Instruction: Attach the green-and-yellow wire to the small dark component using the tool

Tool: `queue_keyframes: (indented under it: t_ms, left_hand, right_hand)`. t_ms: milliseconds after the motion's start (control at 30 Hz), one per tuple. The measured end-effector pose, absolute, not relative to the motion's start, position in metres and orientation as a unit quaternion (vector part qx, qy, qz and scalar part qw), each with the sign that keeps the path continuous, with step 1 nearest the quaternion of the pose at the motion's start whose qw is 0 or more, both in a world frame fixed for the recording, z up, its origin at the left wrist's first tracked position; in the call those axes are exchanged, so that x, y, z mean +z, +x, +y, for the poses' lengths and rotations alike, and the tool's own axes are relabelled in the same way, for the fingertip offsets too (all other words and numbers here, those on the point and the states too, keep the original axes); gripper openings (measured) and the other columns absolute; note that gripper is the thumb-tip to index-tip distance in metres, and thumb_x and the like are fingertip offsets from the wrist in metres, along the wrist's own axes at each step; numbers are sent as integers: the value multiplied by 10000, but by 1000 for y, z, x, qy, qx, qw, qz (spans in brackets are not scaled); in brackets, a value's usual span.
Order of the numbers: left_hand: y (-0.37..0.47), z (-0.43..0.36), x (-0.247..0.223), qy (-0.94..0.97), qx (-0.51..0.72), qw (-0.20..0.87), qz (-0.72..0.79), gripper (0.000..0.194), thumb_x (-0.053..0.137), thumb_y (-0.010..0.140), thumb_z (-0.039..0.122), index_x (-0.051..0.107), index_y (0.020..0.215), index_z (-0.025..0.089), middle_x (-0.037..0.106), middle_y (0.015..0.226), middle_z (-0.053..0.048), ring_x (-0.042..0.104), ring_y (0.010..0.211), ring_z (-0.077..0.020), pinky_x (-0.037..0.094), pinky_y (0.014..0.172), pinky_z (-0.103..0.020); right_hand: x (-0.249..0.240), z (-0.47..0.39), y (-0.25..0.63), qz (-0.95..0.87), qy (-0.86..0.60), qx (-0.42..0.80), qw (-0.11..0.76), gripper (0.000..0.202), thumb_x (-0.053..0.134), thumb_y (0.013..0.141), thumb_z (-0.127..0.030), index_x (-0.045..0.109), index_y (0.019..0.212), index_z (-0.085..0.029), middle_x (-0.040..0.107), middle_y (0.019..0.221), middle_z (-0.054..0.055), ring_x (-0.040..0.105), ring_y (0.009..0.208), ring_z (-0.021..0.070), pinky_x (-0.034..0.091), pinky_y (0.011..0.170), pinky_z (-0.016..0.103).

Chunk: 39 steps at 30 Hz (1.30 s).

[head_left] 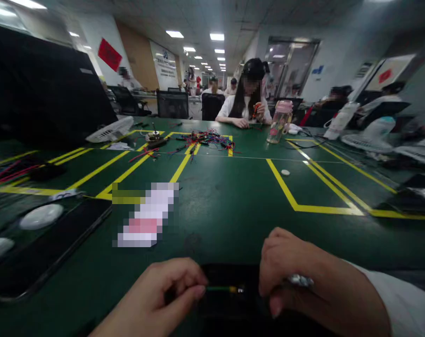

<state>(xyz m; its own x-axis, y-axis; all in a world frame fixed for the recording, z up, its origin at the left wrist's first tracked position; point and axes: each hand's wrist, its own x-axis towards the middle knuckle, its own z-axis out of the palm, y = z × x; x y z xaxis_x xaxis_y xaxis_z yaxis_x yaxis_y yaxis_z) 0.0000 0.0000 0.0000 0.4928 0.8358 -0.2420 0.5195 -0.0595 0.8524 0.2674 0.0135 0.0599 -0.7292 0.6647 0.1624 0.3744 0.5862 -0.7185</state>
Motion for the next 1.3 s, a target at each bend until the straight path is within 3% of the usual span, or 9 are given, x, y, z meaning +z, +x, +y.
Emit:
queue_keyframes:
  t_ms: [333,500,633,1033,1300]
  left_hand:
    - [1,1,-3,697,178,514,467,196,486,903,343,592,854,185,511,664,31,439,594,-126,335,539,-213]
    - [2,3,-2,691,180,512,478,201,491,887,353,589,852,181,496,639,36,434,577,-125,334,529,-211]
    - [3,2,-2,688,178,518,477,212,476,900,358,588,869,179,495,654,36,432,588,-128,336,536,-216]
    - [2,1,-3,695,173,509,478,218,483,905,368,594,862,186,512,664,31,442,594,-131,338,544,-221]
    - [2,2,-5,693,188,511,473,214,480,908,366,586,870,183,500,651,36,433,587,-130,336,537,-223]
  right_hand:
    - [59,7,267,-856,-313,332,243,175,600,932,-321,570,796,-214,613,725,-35,542,708,147,360,691,299]
    - [63,7,275,-837,-325,341,279,86,587,928,-248,565,850,-218,577,765,-13,512,729,169,372,669,310]
    - [63,8,272,-850,-313,336,258,124,598,931,-264,568,821,-215,594,733,-33,530,700,152,353,724,324]
    - [53,6,265,-863,-322,295,256,124,666,884,-249,571,809,-220,600,708,-54,541,681,132,350,691,293]
    - [56,4,262,-891,-296,247,241,239,697,863,-278,516,727,-204,604,636,-63,523,611,109,337,651,289]
